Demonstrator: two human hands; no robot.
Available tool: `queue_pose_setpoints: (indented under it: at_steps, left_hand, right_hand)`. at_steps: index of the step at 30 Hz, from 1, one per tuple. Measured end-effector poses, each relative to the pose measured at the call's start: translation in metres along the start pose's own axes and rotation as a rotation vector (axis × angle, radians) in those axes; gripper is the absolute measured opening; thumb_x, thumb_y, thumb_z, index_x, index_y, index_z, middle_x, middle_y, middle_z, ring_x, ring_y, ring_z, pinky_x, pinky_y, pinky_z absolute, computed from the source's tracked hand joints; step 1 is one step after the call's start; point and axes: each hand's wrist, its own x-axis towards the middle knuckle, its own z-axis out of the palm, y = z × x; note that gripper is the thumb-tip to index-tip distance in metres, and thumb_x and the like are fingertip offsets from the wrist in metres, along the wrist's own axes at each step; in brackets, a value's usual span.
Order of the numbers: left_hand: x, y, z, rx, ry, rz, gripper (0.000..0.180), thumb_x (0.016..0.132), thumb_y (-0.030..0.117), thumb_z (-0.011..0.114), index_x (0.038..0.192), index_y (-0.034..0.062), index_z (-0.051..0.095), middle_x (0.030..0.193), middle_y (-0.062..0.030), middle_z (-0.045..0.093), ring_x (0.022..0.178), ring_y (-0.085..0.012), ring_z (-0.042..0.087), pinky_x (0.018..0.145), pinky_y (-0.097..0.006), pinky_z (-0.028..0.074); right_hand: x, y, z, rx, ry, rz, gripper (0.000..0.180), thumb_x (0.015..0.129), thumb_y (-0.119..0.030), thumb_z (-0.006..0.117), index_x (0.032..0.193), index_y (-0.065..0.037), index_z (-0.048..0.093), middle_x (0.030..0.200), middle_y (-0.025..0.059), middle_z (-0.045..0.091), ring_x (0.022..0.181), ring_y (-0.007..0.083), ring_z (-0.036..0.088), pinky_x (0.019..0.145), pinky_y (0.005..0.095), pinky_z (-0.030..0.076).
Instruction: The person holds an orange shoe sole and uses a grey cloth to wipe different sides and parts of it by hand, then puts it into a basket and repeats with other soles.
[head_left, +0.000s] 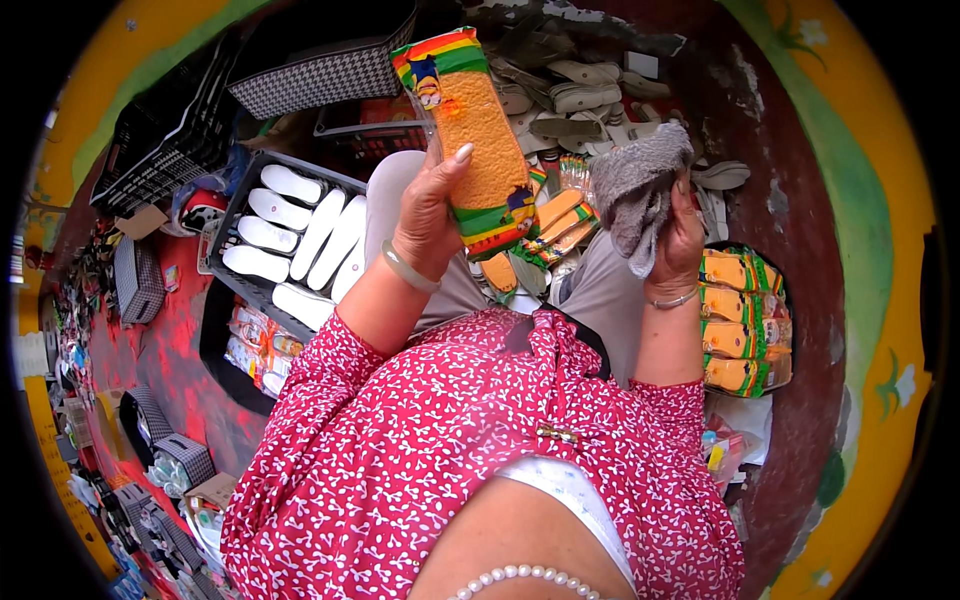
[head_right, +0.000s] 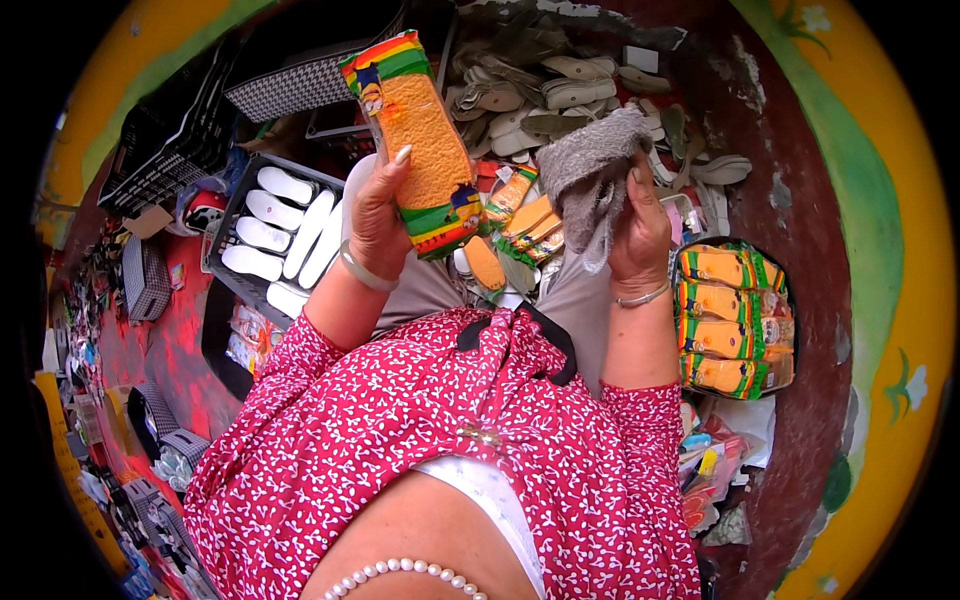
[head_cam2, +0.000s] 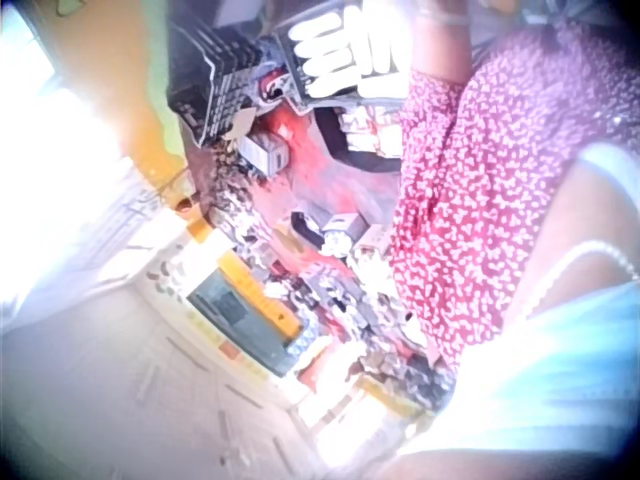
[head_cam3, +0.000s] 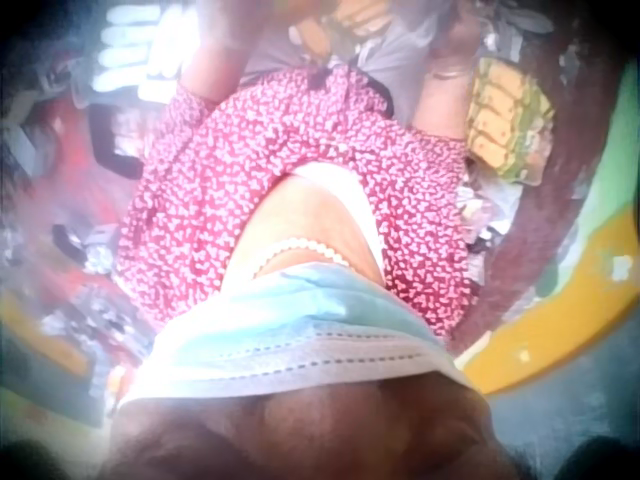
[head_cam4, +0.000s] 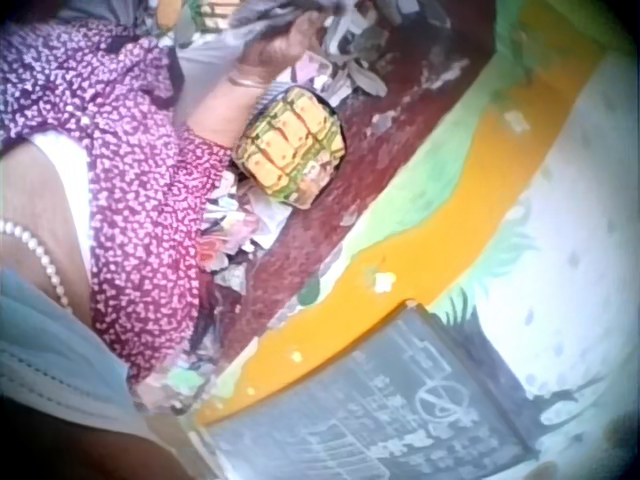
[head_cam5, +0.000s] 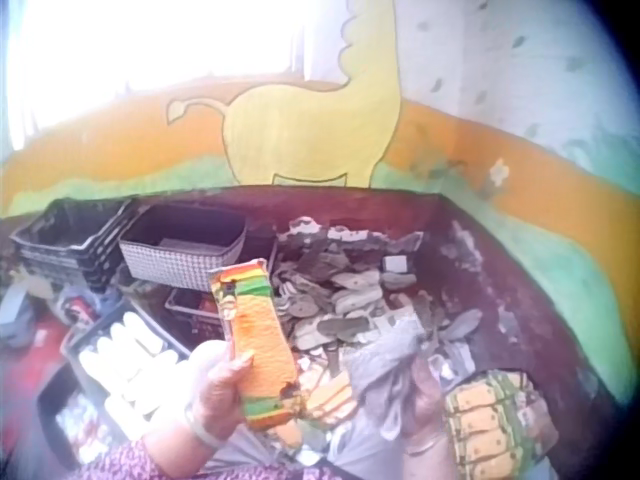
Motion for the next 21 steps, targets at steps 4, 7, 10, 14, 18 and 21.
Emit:
queue_pose_setpoints:
  at_steps: [4, 7, 10, 14, 18, 21]
  left_hand:
    - [-0.002, 0.002, 0.007, 0.066, 0.045, 0.022, 0.05, 0.086, 0.008, 0.053, 0.132, 0.0053, 0.034, 0.118, -0.0111, 0.052, 0.107, -0.0244, 0.054, 0.093, -0.039, 0.045]
    - [0.001, -0.003, 0.002, 0.09, 0.057, 0.033, 0.049, 0.085, 0.004, 0.054, 0.131, 0.0049, 0.036, 0.118, -0.0104, 0.053, 0.106, -0.0239, 0.055, 0.092, -0.039, 0.045]
    - [0.004, -0.01, 0.004, 0.084, 0.095, 0.051, 0.048, 0.085, 0.0, 0.054, 0.13, 0.0042, 0.037, 0.118, -0.0105, 0.054, 0.107, -0.0237, 0.054, 0.092, -0.038, 0.045]
    - [0.004, -0.022, 0.012, 0.072, 0.06, 0.063, 0.046, 0.085, -0.002, 0.053, 0.128, 0.0032, 0.039, 0.119, -0.0109, 0.054, 0.107, -0.0231, 0.055, 0.092, -0.037, 0.045]
    - [0.003, -0.026, 0.011, 0.06, 0.027, 0.022, 0.045, 0.085, -0.002, 0.052, 0.128, 0.0024, 0.04, 0.118, -0.0106, 0.054, 0.105, -0.0224, 0.056, 0.091, -0.036, 0.046]
    - [0.0, -0.026, 0.014, 0.051, -0.005, 0.023, 0.043, 0.086, -0.002, 0.051, 0.127, 0.002, 0.04, 0.117, -0.0106, 0.055, 0.105, -0.0227, 0.056, 0.091, -0.036, 0.046]
  right_hand:
    - [-0.005, -0.005, -0.004, -0.209, -0.153, 0.107, 0.061, 0.082, -0.007, 0.049, 0.138, 0.002, 0.026, 0.131, 0.0131, 0.043, 0.122, 0.0227, 0.041, 0.104, 0.0359, 0.03]
    - [-0.011, -0.006, 0.009, -0.229, -0.218, 0.217, 0.07, 0.073, 0.004, 0.045, 0.139, 0.005, 0.02, 0.136, 0.0137, 0.037, 0.125, 0.0216, 0.039, 0.105, 0.0328, 0.028]
    - [-0.012, -0.007, 0.03, -0.233, -0.236, 0.385, 0.072, 0.073, 0.007, 0.044, 0.14, 0.005, 0.017, 0.136, 0.0132, 0.036, 0.123, 0.021, 0.04, 0.102, 0.0308, 0.032]
    - [-0.011, 0.012, 0.038, -0.327, -0.312, 0.462, 0.074, 0.076, 0.007, 0.05, 0.141, 0.003, 0.014, 0.133, 0.0104, 0.039, 0.117, 0.0152, 0.044, 0.094, 0.026, 0.039]
    - [-0.008, 0.032, 0.039, -0.528, -0.287, 0.39, 0.068, 0.076, 0.002, 0.064, 0.134, 0.004, 0.029, 0.121, 0.0059, 0.049, 0.106, 0.0095, 0.049, 0.088, 0.0248, 0.043]
    - [-0.009, 0.041, 0.032, -0.606, -0.301, 0.405, 0.043, 0.077, -0.003, 0.067, 0.116, 0.003, 0.05, 0.1, 0.002, 0.06, 0.09, 0.0084, 0.057, 0.08, 0.0227, 0.046]
